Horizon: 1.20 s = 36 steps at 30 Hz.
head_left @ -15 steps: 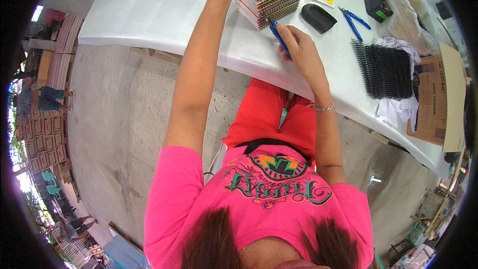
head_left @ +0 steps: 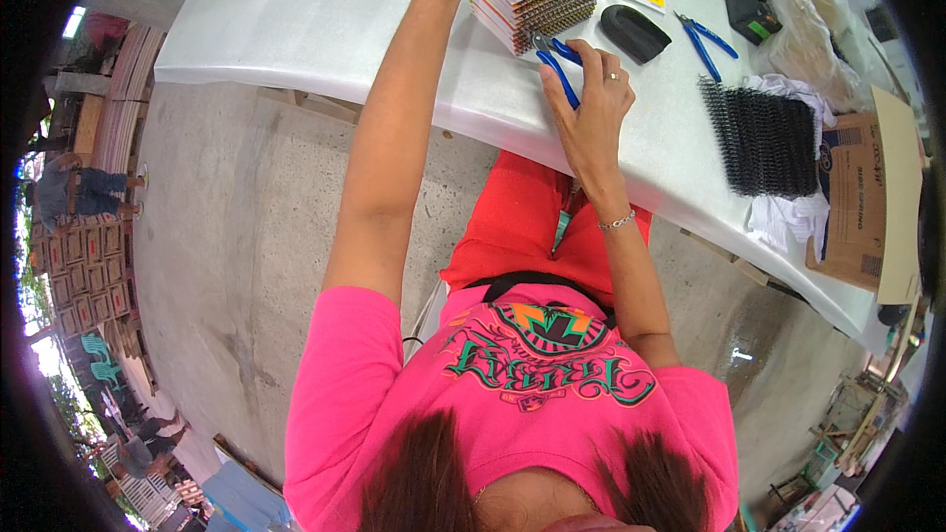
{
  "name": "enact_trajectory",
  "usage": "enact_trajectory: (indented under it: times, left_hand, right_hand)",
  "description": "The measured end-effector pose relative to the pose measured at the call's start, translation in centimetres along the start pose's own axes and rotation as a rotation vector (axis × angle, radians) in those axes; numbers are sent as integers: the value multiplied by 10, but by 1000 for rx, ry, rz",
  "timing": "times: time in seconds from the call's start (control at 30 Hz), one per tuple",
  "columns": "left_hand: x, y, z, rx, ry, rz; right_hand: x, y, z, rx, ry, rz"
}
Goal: The person uses pliers to trim the spiral binding of stacked notebooks at a white table. After trimming, the person picks up a small red notebook, opens it, and places it into a cardboard box.
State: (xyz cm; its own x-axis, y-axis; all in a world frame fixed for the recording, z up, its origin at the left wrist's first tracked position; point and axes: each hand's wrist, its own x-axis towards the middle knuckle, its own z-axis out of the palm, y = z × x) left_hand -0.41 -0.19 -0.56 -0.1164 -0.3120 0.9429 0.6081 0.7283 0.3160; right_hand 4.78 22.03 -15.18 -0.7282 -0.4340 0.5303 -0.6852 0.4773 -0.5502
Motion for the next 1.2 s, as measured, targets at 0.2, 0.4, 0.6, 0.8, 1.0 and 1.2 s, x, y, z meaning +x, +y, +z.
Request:
enact_trajectory:
  times: [0.2,0.4,0.6,0.8,1.0,1.2]
  left_hand:
    - [5,11,-1,2,-14,20]
    - [6,0,-2,4,-13,38]
    - [5,4,-2,16,-11,39]
    - [5,8,-2,19,-2,16]
    - [5,0,0,23,10,44]
    - [5,10,-1,32,-6,12]
  right_hand:
    - [1,-2,3,0,5,2]
    - [4,-6,5,30,-12,21]
    - [15,-16,-7,217,-271,270]
    - [26,-8,-13,266,-399,356]
    - [-3,-9,0,-30,-5,58]
    - [-6,0,13,-66,37,-47]
